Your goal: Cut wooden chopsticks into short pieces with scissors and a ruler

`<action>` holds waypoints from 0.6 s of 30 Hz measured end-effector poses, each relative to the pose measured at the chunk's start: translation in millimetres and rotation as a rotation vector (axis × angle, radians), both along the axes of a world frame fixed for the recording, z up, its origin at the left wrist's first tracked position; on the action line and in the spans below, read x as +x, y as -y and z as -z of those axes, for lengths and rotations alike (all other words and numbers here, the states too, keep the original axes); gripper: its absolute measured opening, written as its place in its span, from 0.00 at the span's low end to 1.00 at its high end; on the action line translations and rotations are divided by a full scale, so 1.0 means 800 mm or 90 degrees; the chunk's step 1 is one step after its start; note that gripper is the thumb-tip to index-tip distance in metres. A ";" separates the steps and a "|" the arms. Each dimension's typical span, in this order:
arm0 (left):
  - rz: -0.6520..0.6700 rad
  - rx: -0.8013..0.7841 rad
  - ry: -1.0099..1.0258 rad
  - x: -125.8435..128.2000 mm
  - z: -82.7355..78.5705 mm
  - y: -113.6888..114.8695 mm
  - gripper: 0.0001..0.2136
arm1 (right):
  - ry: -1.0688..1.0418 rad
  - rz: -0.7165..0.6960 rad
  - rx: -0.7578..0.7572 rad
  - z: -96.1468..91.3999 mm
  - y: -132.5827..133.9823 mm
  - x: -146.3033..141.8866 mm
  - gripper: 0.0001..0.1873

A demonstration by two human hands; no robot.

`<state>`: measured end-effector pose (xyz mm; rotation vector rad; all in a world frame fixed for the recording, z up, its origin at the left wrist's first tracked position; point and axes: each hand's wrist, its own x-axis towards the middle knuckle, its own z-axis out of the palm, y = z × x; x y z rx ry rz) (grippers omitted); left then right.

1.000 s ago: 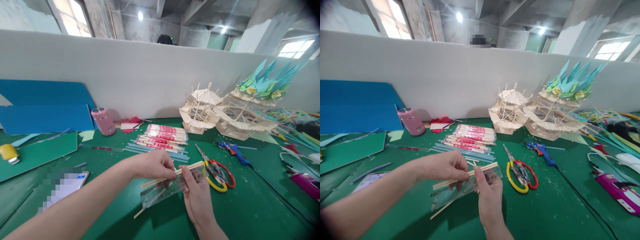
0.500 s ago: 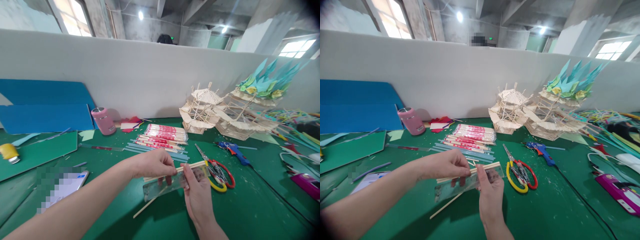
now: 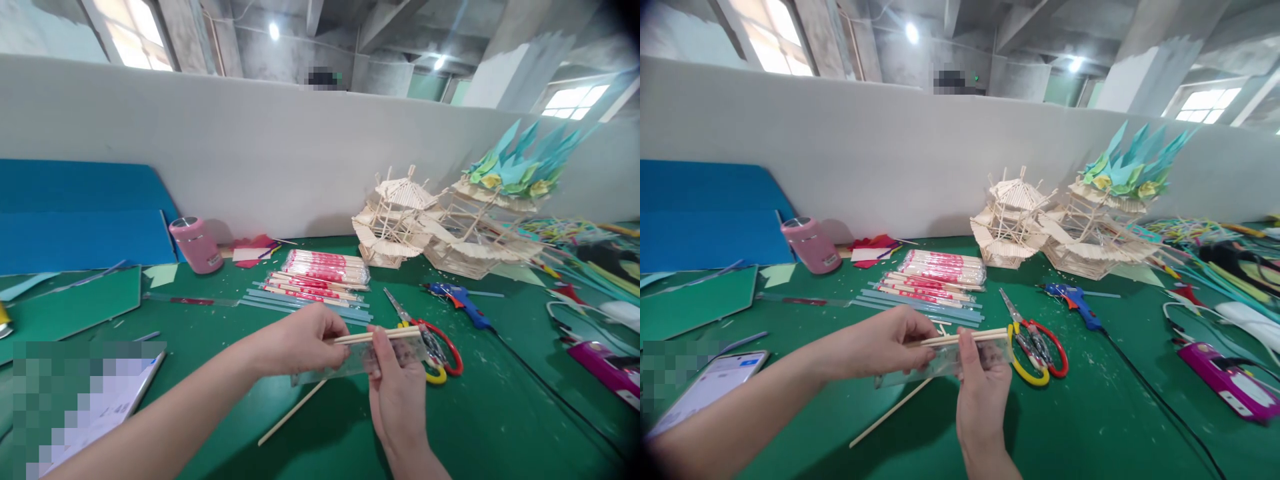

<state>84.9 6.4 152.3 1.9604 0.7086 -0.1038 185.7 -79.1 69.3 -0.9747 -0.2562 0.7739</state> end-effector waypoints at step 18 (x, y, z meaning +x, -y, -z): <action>0.005 -0.034 -0.002 0.007 0.003 -0.005 0.11 | 0.019 -0.015 0.000 0.004 0.000 -0.002 0.08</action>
